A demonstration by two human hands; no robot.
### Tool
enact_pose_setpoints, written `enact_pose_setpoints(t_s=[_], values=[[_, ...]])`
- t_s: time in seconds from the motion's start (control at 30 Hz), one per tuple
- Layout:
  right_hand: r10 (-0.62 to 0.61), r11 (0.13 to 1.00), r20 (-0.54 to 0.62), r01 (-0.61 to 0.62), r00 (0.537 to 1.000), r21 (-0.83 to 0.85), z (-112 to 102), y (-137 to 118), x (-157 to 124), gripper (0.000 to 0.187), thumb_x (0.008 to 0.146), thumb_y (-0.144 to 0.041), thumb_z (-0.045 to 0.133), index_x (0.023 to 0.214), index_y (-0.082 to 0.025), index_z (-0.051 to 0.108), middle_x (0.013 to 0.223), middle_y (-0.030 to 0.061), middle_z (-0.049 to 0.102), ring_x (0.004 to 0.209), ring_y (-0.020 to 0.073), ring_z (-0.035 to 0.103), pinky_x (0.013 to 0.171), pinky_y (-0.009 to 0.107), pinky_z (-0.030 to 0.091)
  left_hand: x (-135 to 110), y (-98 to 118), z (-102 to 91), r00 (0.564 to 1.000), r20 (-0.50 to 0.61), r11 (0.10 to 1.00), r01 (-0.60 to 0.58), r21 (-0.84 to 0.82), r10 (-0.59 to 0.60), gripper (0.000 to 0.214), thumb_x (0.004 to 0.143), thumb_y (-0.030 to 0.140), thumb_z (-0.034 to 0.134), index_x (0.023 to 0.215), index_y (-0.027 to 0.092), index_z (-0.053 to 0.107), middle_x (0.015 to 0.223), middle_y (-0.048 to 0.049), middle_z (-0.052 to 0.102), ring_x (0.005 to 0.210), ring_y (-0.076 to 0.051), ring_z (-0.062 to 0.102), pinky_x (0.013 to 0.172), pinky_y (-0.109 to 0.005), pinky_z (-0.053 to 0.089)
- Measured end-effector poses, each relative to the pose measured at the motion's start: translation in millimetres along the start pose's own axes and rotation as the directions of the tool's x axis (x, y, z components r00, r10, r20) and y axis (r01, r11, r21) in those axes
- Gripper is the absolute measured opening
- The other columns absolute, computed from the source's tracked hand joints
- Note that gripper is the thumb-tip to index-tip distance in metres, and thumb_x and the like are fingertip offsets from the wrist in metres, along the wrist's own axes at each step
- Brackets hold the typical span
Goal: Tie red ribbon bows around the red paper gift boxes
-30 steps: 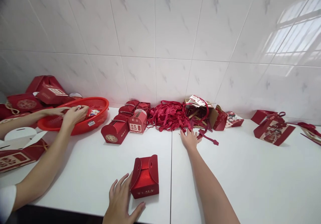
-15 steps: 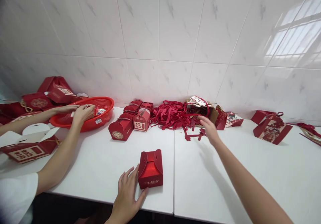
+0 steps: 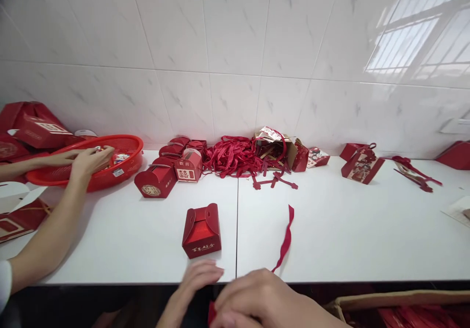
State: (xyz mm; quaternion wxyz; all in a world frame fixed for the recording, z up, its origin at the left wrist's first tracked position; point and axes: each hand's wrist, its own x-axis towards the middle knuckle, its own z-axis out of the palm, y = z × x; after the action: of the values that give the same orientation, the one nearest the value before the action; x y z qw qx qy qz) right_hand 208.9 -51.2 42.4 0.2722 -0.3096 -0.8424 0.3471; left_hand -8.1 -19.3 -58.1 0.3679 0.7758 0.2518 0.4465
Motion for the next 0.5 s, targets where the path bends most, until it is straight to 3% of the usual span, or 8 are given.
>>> enact_pose_setpoints(t_s=[0.1,0.2,0.27,0.4,0.5], values=[[0.1,0.992,-0.05,-0.104,0.994,-0.07,12,11,15,0.032,0.094,-0.026,0.037,0.096,-0.02,0.068,0.089,0.0049,0.07,0.079,0.0136,0.063,0.081,0.026,0.045,1,3,29.0,0.965,0.099,0.913,0.261,-0.313,-0.242,0.071,0.074,0.078,0.031,0.102,0.021,0.064,0.1,-0.0132,0.059,0.098,-0.03,0.054,0.089,-0.046,0.043],[0.105,0.99,-0.045,-0.109,0.993,-0.087,17,28,10,0.021,0.088,-0.023,0.049,0.087,-0.02,0.069,0.08,0.0026,0.07,0.072,0.0129,0.062,0.081,0.028,0.043,-2,-2,39.3,0.863,0.179,0.687,0.487,-0.539,-0.472,0.055,0.083,0.067,0.034,0.077,0.02,0.06,0.078,-0.0076,0.057,0.077,-0.021,0.054,0.075,-0.036,0.045],[0.097,0.994,-0.068,-0.1,0.993,-0.047,18,37,5,0.018,0.085,-0.022,0.052,0.083,-0.02,0.07,0.077,0.0022,0.07,0.071,0.0125,0.061,0.078,0.027,0.044,-5,-5,37.4,0.809,0.191,0.583,0.543,-0.604,-0.556,0.044,0.084,0.059,0.045,0.066,0.019,0.053,0.063,-0.0027,0.052,0.063,-0.016,0.049,0.064,-0.029,0.041],[0.108,0.994,-0.111,-0.105,0.988,0.031,17,50,8,0.022,0.088,-0.025,0.05,0.082,-0.019,0.071,0.081,0.0039,0.07,0.076,0.0134,0.062,0.079,0.027,0.046,-2,-2,28.4,0.807,0.067,0.625,0.504,-0.597,-0.587,0.038,0.078,0.05,0.061,0.063,0.017,0.049,0.052,0.0024,0.046,0.051,-0.01,0.041,0.054,-0.023,0.032],[0.137,0.988,-0.162,-0.124,0.977,0.089,20,62,13,0.019,0.082,-0.034,0.062,0.092,-0.021,0.071,0.102,0.0066,0.068,0.094,0.0179,0.062,0.087,0.031,0.045,7,5,25.9,0.795,-0.092,0.694,0.459,-0.555,-0.6,0.036,0.078,0.05,0.061,0.065,0.017,0.052,0.054,0.0026,0.047,0.053,-0.01,0.044,0.055,-0.022,0.034]])
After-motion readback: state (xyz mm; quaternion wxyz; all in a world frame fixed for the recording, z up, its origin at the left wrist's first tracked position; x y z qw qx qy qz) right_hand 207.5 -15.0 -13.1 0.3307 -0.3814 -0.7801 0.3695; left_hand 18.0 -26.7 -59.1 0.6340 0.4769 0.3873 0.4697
